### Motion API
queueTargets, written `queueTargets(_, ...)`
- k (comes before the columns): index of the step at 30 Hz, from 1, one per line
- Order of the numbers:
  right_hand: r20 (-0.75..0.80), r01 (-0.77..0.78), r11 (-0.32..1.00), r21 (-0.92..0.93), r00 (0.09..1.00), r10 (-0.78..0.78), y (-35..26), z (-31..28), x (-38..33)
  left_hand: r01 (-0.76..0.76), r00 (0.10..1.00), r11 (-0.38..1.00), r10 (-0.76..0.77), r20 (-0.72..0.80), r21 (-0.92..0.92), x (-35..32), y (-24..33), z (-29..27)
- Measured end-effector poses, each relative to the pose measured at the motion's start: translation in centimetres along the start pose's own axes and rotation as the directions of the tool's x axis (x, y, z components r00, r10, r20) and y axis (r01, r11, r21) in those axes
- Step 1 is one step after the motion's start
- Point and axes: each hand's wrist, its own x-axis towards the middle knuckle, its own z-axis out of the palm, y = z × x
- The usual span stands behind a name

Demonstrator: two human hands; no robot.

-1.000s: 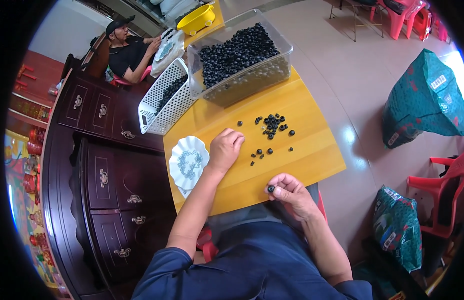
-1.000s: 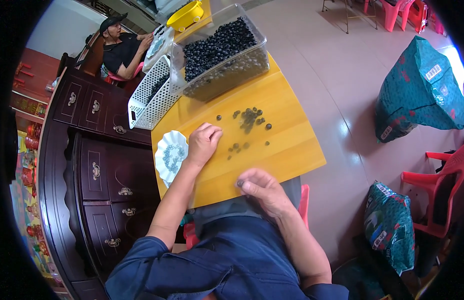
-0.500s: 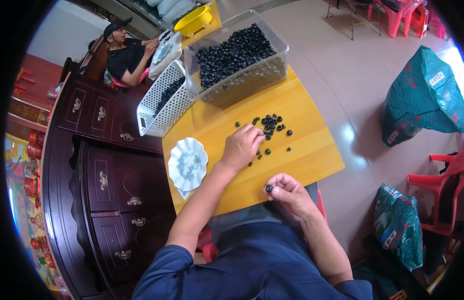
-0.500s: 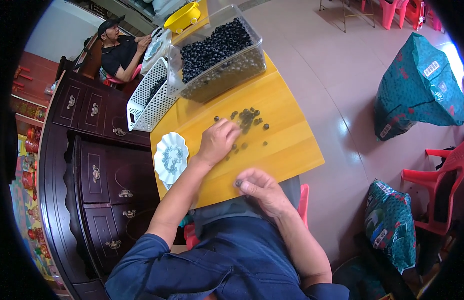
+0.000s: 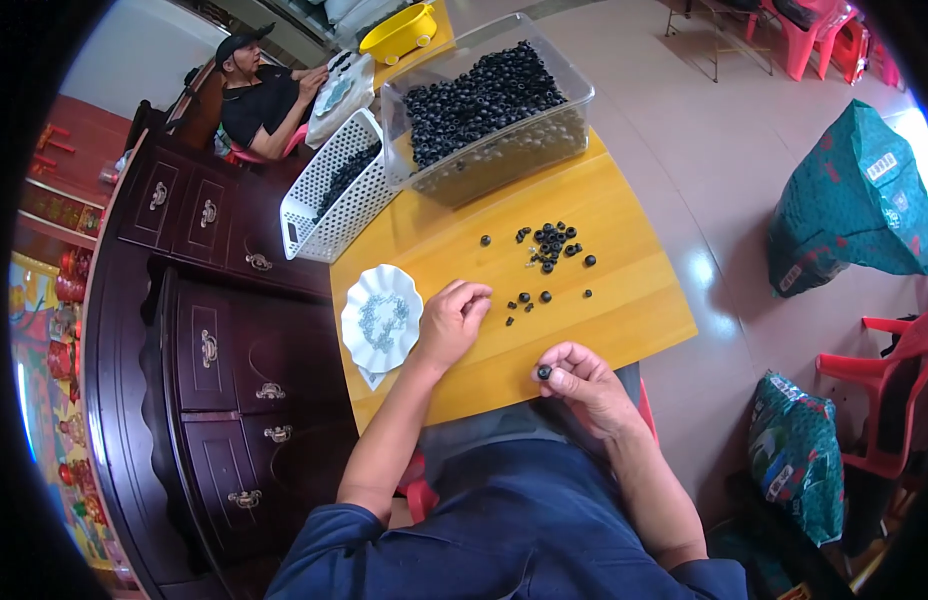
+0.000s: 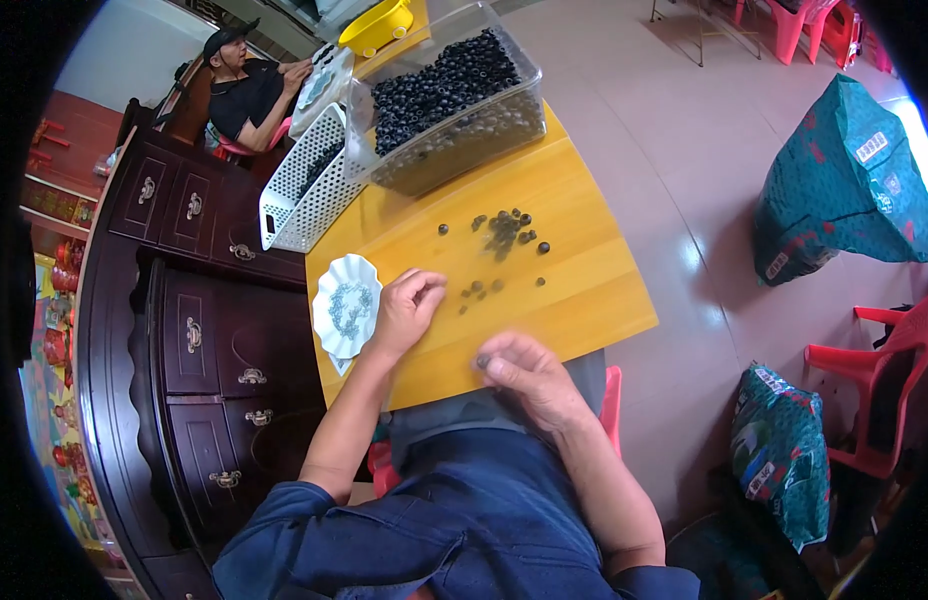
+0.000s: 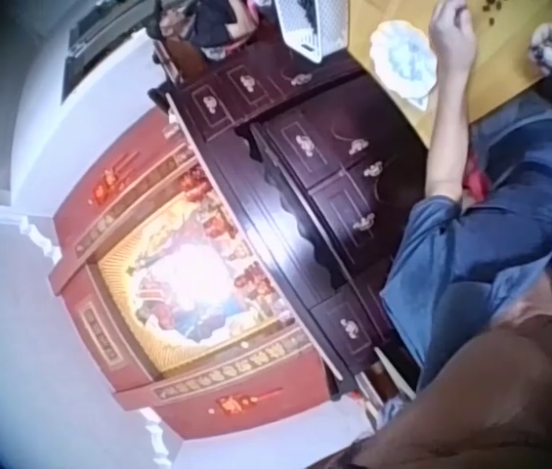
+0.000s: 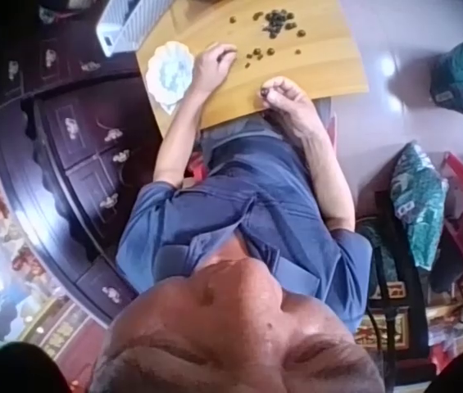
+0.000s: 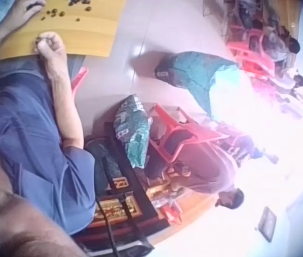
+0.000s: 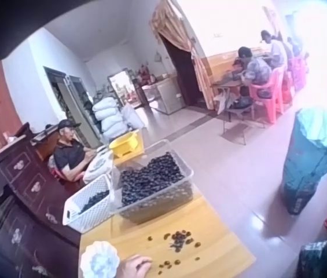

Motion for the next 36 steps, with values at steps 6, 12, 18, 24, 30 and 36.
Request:
queueTargets(6,-0.017,0.013,0.999,-0.032,1.0,-0.013,0.2,-0.5,-0.1,0.004,0.995,0.999,0.001,0.102,-0.048,-1.1,2.5,-0.5)
queueTargets(12,0.002,0.015,0.999,-0.028,1.0,-0.015,0.4,-0.7,0.0,-0.076,0.995,0.994,0.071,0.067,0.077,-1.8,3.7,0.9)
queueTargets(18,-0.013,0.015,1.0,-0.004,1.0,-0.015,0.4,-0.8,0.1,-0.21,0.978,0.962,0.204,0.05,0.177,-1.7,3.2,1.6)
queueTargets(24,0.005,0.006,0.996,0.091,1.0,-0.006,0.3,-1.0,0.1,-0.215,0.976,0.949,0.204,0.072,0.232,-1.8,3.6,1.4)
queueTargets(30,-0.044,0.009,0.993,0.117,0.999,-0.004,0.3,-1.0,0.1,-0.149,0.989,0.98,0.148,0.017,0.133,-3.3,4.1,0.8)
queueTargets(36,-0.046,0.034,0.992,0.124,0.999,-0.028,0.4,-1.0,0.1,0.182,0.971,0.924,-0.115,0.211,-0.337,-3.6,6.9,-2.0)
